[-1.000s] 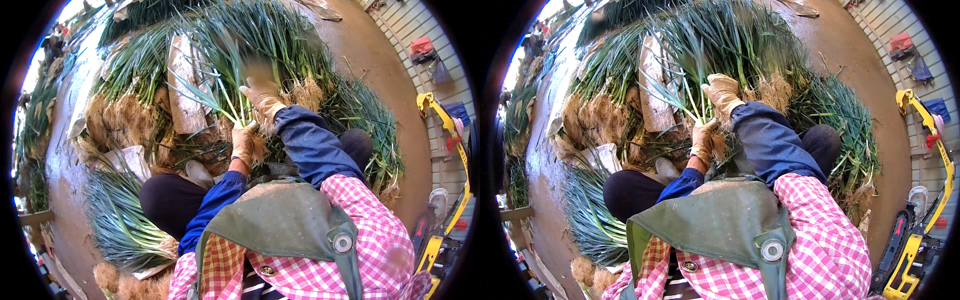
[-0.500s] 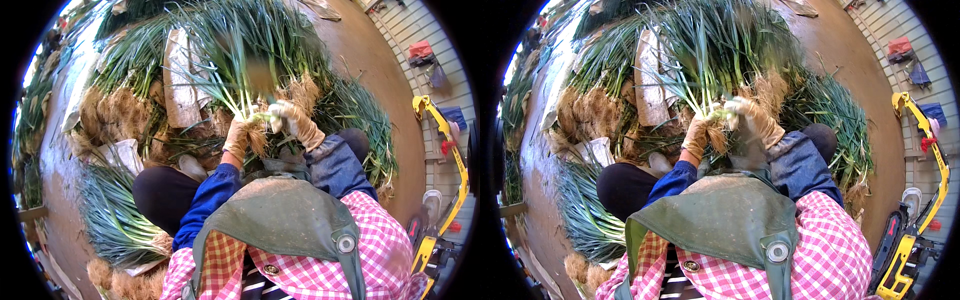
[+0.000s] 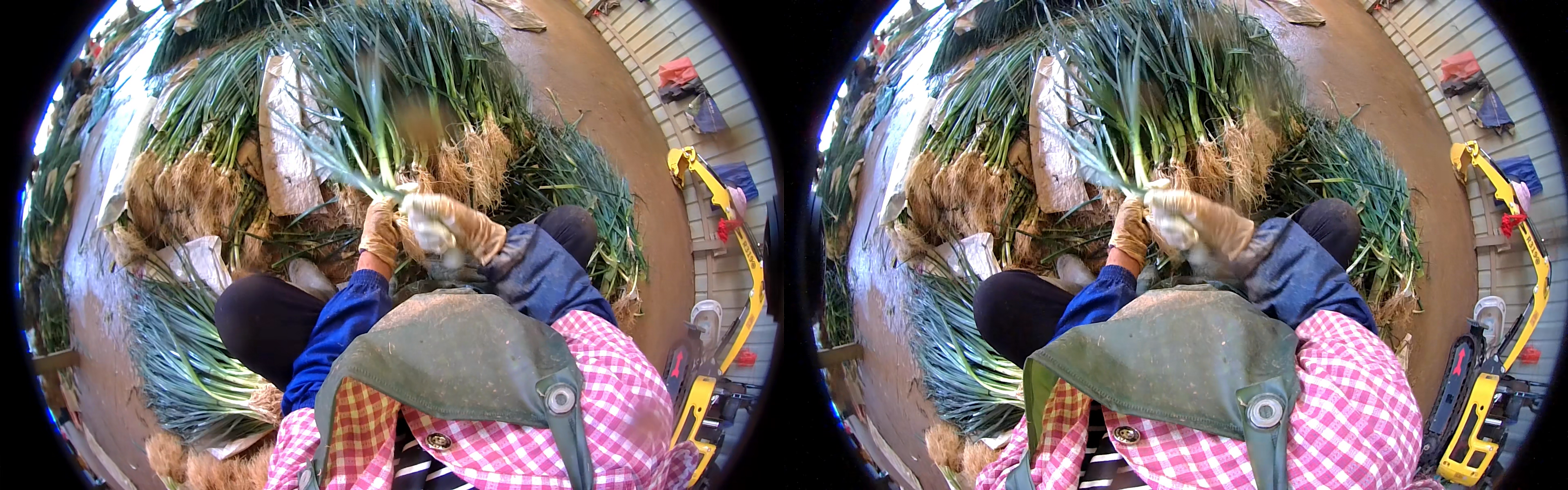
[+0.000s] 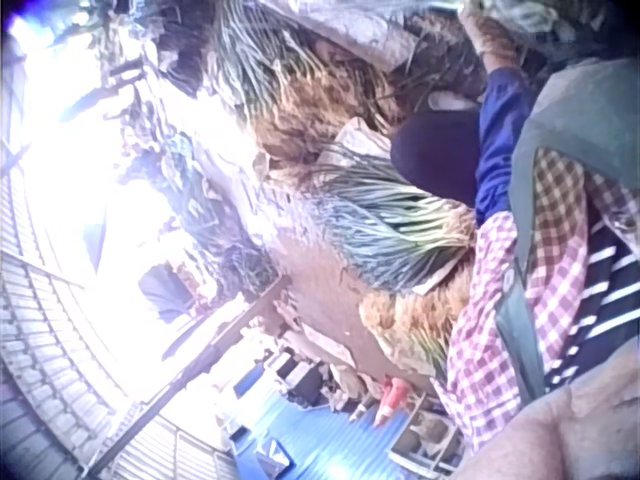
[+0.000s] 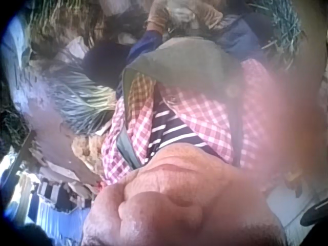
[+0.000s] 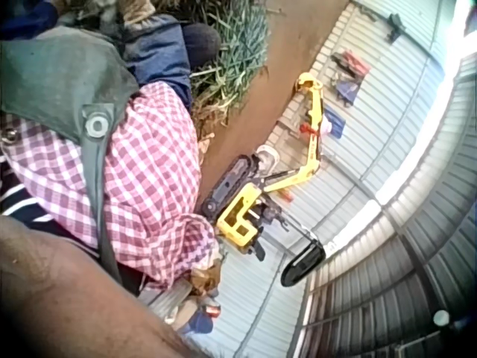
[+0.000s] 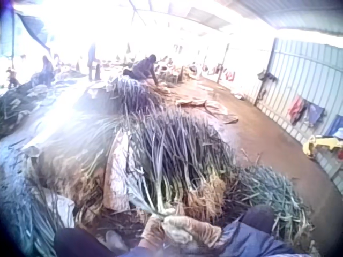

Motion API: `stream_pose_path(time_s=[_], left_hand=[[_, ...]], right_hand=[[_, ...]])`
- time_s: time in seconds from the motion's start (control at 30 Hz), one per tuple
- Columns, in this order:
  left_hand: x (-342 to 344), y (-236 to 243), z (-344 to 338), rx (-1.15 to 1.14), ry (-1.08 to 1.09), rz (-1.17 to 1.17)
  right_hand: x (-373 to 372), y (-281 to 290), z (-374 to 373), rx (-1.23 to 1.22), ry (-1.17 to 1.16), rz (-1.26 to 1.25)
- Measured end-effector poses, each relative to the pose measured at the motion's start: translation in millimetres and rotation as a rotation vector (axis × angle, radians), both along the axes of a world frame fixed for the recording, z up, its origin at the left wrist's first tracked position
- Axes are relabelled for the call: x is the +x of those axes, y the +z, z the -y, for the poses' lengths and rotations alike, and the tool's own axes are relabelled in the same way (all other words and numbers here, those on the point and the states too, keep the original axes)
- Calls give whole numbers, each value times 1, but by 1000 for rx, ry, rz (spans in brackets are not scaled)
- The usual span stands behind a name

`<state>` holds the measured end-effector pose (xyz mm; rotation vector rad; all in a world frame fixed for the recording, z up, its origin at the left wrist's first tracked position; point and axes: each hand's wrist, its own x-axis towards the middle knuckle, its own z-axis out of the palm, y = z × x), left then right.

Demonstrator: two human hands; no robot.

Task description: The person processes green onions by stripping off dirty outer layers and removing roots by hand while wearing gloves.

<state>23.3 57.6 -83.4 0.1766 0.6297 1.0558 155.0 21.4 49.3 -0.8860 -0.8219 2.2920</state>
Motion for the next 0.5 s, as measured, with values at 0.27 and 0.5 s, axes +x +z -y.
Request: stream_pose_path(time_s=[0.27, 0.5], left_hand=[[8, 34, -2, -18, 61, 159], [14, 25, 3, -76, -67, 51]], right_hand=[[66, -17, -80, 436, -357, 906], [90, -53, -143, 542, -86, 1851]])
